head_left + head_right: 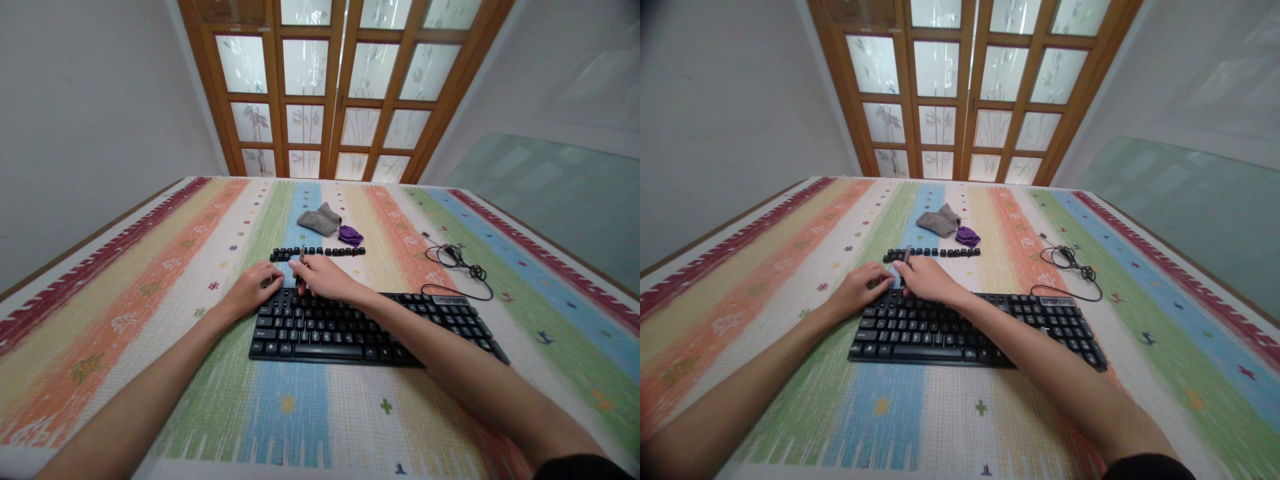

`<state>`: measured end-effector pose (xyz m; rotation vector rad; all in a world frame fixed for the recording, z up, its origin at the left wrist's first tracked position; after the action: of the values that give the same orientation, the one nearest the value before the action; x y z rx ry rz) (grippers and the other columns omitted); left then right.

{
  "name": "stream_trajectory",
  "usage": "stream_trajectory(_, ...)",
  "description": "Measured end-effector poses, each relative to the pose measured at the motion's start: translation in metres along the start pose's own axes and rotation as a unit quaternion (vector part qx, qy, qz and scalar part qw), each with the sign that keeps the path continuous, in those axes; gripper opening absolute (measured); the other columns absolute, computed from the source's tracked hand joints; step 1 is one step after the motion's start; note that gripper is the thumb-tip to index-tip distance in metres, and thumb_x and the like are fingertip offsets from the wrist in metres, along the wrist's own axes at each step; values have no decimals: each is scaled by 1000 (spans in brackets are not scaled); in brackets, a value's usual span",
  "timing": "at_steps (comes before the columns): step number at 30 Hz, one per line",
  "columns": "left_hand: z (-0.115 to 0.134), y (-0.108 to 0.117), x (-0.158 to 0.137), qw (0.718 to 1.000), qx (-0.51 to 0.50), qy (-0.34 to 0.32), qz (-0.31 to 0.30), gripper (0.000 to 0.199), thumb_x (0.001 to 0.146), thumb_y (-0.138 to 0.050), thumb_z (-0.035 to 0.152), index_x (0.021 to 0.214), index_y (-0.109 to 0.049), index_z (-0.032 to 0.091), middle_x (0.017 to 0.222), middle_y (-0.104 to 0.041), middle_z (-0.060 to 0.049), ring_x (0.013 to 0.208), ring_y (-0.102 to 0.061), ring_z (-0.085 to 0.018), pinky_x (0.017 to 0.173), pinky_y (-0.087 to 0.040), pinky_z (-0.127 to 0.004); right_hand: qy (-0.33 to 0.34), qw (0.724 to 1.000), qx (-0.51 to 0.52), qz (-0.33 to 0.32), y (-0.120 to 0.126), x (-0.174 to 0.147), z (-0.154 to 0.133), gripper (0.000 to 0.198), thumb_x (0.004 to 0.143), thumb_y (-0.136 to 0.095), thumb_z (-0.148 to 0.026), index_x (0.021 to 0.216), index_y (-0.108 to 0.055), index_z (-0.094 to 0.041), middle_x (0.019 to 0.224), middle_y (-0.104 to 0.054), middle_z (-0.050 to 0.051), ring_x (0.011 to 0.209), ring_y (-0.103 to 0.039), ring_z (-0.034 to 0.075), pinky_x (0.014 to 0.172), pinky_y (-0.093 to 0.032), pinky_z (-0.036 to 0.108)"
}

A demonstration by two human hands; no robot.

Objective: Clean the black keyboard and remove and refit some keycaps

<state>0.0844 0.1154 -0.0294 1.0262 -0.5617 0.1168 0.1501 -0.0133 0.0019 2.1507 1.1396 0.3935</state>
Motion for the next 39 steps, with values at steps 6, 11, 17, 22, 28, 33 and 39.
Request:
stream_trajectory(6, -1, 0, 0, 1000, 2, -6, 1, 16, 94, -52, 25, 85, -64, 18, 80, -61, -2, 80, -58, -16, 77, -47, -30, -9, 997, 77, 27, 7, -1, 10, 34, 100, -42, -35, 79, -59, -14, 63, -67, 3, 42, -52, 8, 48, -41, 22)
stream_trajectory(11, 13, 10, 2, 999, -7, -21, 42, 17, 95, -51, 24, 85, -64, 17, 80, -62, -3, 78, -59, -16, 75, -47, -30, 33, 986, 158, 40, 16, -7, 11, 33, 101, -40, -36, 86, -59, -13, 66, -66, 2, 43, -52, 7, 48, -41, 21)
stream_trajectory(17, 40, 25, 2, 994, -17, -77, 81, 11, 92, -59, 24, 93, -65, 16, 84, -66, -5, 80, -62, -16, 75, -50, -30, 70, 974, 211, 37, 18, -14, 9, 31, 100, -41, -38, 91, -57, -13, 75, -67, 3, 45, -55, 6, 47, -42, 21)
stream_trajectory(22, 47, 28, 0, 990, -17, -101, 97, 8, 89, -64, 23, 88, -68, 16, 79, -68, -4, 74, -61, -16, 70, -50, -30, 117, 973, 194, 50, 21, -21, -5, 31, 100, -41, -38, 90, -57, -14, 77, -65, 2, 48, -56, 7, 51, -44, 22)
stream_trajectory(28, 44, 27, 3, 994, -76, -36, 75, 12, 89, -62, 26, 91, -70, 18, 85, -72, -6, 80, -65, -17, 74, -51, -32, 153, 974, 149, 78, 27, -28, -15, 32, 99, -43, -39, 88, -59, -14, 79, -64, 2, 51, -55, 7, 59, -47, 25)
stream_trajectory(33, 34, 22, 7, 970, -222, 96, 23, 21, 89, -62, 33, 100, -70, 18, 97, -74, -8, 87, -67, -19, 73, -52, -31, 163, 968, 169, 86, 28, -29, -13, 32, 98, -45, -42, 90, -60, -14, 81, -65, 3, 52, -55, 7, 59, -48, 24)
stream_trajectory(39, 24, 16, 5, 905, -393, 161, 20, 33, 80, -73, 34, 106, -66, 16, 98, -74, -9, 92, -69, -20, 82, -55, -34, 170, 964, 184, 91, 27, -26, -10, 34, 96, -48, -42, 85, -61, -14, 83, -64, 3, 51, -55, 7, 52, -47, 23)
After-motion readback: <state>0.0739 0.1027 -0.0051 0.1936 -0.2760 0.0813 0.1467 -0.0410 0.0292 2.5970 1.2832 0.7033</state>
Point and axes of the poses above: each hand's wrist, its own x-axis towards the middle knuckle, its own y-axis out of the back of the hand, z = x × y, the point moved 6 cm from there along x, towards the middle knuckle
